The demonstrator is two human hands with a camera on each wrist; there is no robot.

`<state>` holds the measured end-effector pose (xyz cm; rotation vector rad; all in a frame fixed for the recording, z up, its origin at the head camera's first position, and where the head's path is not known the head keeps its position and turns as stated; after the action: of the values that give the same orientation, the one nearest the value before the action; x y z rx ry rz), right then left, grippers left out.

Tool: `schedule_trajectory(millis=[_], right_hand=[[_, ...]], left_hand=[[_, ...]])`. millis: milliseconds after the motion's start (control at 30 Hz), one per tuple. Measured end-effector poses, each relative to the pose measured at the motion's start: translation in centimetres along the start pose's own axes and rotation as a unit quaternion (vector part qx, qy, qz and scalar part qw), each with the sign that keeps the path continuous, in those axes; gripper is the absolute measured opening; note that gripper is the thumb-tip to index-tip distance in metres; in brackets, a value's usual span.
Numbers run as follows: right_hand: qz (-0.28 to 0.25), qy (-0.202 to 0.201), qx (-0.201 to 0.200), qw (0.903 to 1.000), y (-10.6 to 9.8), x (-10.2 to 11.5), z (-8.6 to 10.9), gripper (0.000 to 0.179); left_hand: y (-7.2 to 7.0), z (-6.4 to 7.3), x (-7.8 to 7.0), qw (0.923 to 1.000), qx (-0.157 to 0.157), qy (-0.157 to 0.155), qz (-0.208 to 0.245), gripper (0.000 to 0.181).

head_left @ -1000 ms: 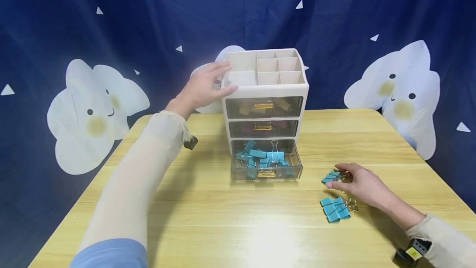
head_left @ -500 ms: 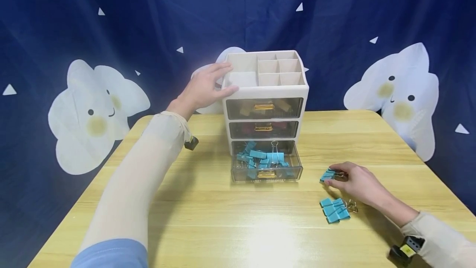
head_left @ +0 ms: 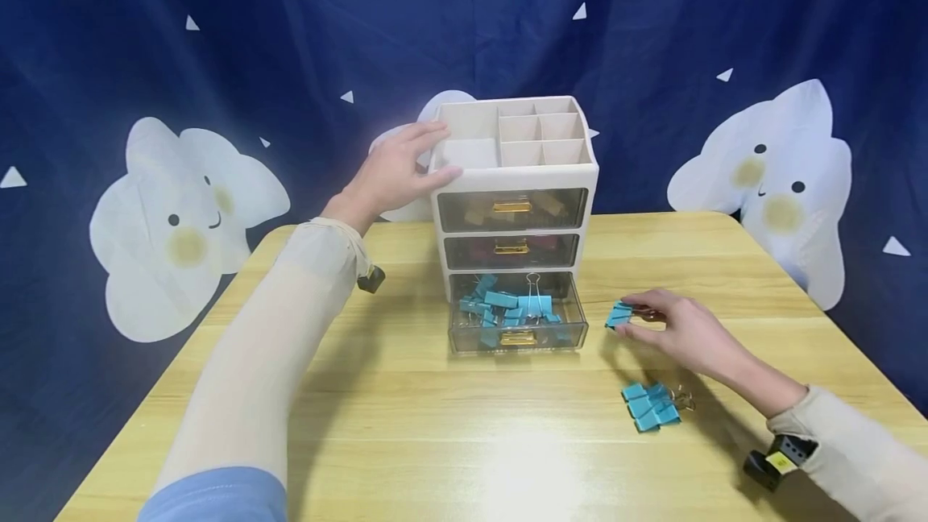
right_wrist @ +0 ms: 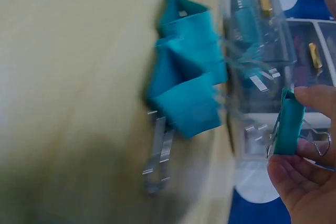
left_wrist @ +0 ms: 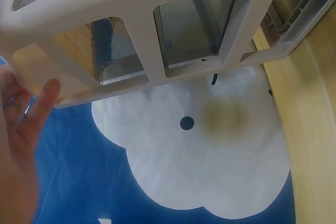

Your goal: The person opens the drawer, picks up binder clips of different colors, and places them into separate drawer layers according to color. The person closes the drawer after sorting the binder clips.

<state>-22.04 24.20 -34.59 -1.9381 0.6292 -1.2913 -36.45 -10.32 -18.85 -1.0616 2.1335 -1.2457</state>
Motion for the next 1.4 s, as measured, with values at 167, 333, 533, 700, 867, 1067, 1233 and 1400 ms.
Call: schedule_trajectory(millis=[167,333,533,700,867,1067,1233,1400], right_hand=[[-0.006,-0.012,0.013,0.9998,-0.4,1.8,-1.1,0.054],[-0.012,-0.032,0.015,0.9993,-0.6,3.7,-2.2,0.050],[-0.010,-0.064,0.024,0.9976,0.1,5.4,-3.8,0.051],[-0.015,-0.075,0.037,0.9964,0.9,6.4,-4.9,0.051],[-0.023,-0.078,0.053,0.9953,1.6,7.2,-5.8,0.051],[-0.023,-0.083,0.071,0.9938,2.7,7.4,-6.7,0.054],[-0.007,-0.101,0.080,0.9916,3.8,7.2,-7.2,0.048],[0.042,-0.147,0.072,0.9856,4.6,7.3,-7.3,0.041]], left_hand=[[-0.1,0.1,0.0,1.0000,-0.006,0.003,0.001,0.068],[-0.1,0.1,0.1,1.0000,-0.007,0.003,0.001,0.068],[-0.1,0.2,0.3,1.0000,-0.006,-0.002,0.005,0.068],[-0.1,0.2,0.3,1.0000,-0.006,-0.002,0.006,0.069],[0.1,0.1,0.2,1.0000,-0.005,0.000,0.008,0.069],[0.2,0.1,0.1,0.9999,-0.003,-0.002,0.011,0.070],[0.3,0.1,0.2,0.9999,-0.002,-0.004,0.014,0.071],[0.3,0.2,0.3,0.9998,-0.003,-0.005,0.017,0.070]])
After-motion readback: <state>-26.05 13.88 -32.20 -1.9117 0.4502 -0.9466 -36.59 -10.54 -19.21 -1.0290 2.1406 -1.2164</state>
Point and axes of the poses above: each hand's wrist, its own z-axis away from the middle knuckle, its own y-axis out of the palm, x = y × z, the point moved 7 cm from there along -z, towards the middle knuckle, and after that the axes turned 9 degrees about -z, right-handed, at the moved point
